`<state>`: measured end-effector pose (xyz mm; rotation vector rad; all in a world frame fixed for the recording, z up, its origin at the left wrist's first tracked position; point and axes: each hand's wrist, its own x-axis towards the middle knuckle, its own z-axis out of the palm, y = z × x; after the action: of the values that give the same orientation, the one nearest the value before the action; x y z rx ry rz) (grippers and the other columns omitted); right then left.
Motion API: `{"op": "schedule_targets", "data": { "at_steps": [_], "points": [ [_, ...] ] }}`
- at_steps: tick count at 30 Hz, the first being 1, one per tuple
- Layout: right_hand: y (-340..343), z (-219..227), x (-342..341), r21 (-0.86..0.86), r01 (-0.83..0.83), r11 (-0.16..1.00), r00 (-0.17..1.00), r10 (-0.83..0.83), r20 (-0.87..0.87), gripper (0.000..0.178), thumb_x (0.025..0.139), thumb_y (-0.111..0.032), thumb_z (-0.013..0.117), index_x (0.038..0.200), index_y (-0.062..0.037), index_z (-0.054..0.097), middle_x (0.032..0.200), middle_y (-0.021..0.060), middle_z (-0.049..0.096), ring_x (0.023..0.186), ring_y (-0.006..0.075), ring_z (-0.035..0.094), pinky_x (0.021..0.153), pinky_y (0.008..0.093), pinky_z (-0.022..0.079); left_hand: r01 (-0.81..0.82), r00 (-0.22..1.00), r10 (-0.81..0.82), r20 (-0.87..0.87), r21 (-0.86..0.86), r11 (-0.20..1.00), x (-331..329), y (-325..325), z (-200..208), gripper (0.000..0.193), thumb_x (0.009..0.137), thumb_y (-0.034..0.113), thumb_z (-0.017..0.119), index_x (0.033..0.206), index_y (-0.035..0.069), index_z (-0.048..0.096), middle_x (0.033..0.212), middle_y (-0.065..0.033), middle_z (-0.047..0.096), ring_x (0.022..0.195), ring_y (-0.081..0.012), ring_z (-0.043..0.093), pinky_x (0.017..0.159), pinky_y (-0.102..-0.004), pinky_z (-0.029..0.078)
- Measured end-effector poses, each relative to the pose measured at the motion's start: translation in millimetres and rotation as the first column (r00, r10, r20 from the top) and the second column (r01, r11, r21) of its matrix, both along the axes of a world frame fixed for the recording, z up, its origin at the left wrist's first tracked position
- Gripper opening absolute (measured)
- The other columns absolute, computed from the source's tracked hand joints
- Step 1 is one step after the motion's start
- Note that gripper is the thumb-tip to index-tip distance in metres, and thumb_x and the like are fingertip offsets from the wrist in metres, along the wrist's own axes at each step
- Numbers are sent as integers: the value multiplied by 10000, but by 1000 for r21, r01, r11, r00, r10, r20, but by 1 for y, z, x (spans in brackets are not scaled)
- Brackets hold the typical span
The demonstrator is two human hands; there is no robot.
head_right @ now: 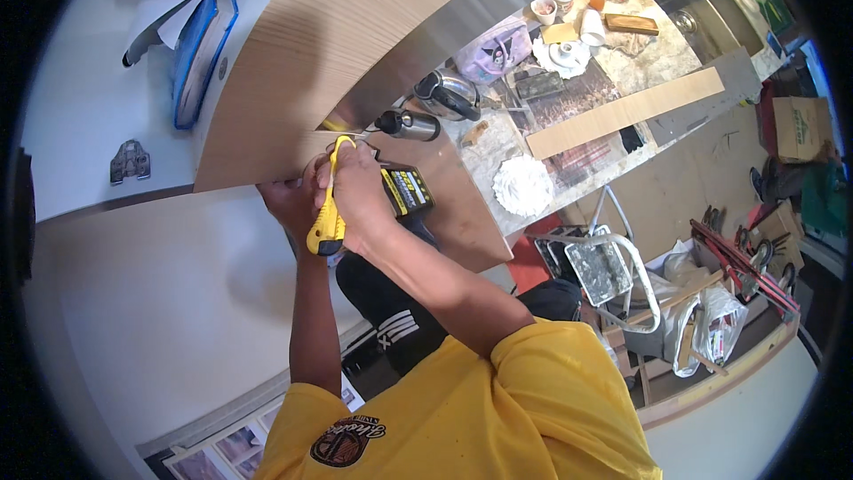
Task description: The person trims wood veneer from the edge of a kitchen cabinet using a utility knife, sands the edge with a sanding block, and then moves a step ladder in the kitchen.
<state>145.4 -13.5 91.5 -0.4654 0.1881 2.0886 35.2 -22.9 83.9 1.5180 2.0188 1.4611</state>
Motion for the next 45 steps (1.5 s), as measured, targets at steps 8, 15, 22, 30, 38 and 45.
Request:
{"op": "schedule_targets", "data": {
  "at_steps": [8, 15, 22, 30, 38, 45],
  "points": [
    [3, 10, -1, -99, -49, 994, 999, 49, 2, 239, 1029, -228, 273, 902, -83, 416, 666, 49, 484, 491, 161, 474, 445, 309, 436, -12, 994, 4, 112, 73, 997, 4, -2, 0, 574, 726, 30, 802, 1172, -47, 450, 1052, -122, 605, 900, -185, 639, 816, -310, 539],
    [13, 12, -10, -178, -33, 983, 998, 22, -66, 243, 999, -204, 272, 834, -97, 416, 651, 37, 463, 535, 157, 470, 503, 330, 442, 72, 987, -89, 136, 126, 989, -7, -2, -11, 665, 700, 58, 831, 1219, -51, 430, 1163, -164, 577, 1031, -223, 619, 888, -338, 534],
    [-5, -47, 17, 114, -135, 984, 973, 154, -170, 260, 1042, -294, 353, 1115, -87, 492, 665, 24, 500, 473, 132, 479, 436, 290, 444, 51, 998, -49, -31, 95, 994, 2, -1, -1, 659, 722, 41, 810, 1240, -62, 416, 1174, -172, 562, 1045, -238, 593, 908, -353, 507],
    [-17, -90, 28, 45, -149, 988, 987, 145, 72, 238, 1019, -272, 425, 1054, -65, 536, 656, -7, 500, 484, 109, 478, 420, 259, 422, -19, 997, 21, -81, 28, 999, -7, 0, 1, 669, 718, 63, 797, 1259, -57, 422, 1173, -192, 574, 1074, -251, 589, 913, -357, 478],
    [-92, -180, 104, -168, -222, 961, 815, 277, 509, 163, 972, -231, 414, 1003, -80, 467, 663, 51, 512, 473, 176, 507, 438, 330, 476, -101, 985, 99, -140, -8, 995, 7, -11, 7, 697, 703, 92, 821, 1268, -35, 432, 1204, -186, 583, 1060, -255, 606, 936, -352, 463],
    [-80, -91, 84, 338, -305, 890, 790, 39, 611, 178, 997, -155, 432, 1142, -61, 472, 827, 50, 574, 571, 115, 555, 472, 259, 495, 120, 960, -114, 257, -9, 993, -9, -18, -6, 694, 793, -1, 741, 1366, -35, 352, 1237, -177, 562, 1124, -239, 576, 972, -345, 455]
  ]
}}
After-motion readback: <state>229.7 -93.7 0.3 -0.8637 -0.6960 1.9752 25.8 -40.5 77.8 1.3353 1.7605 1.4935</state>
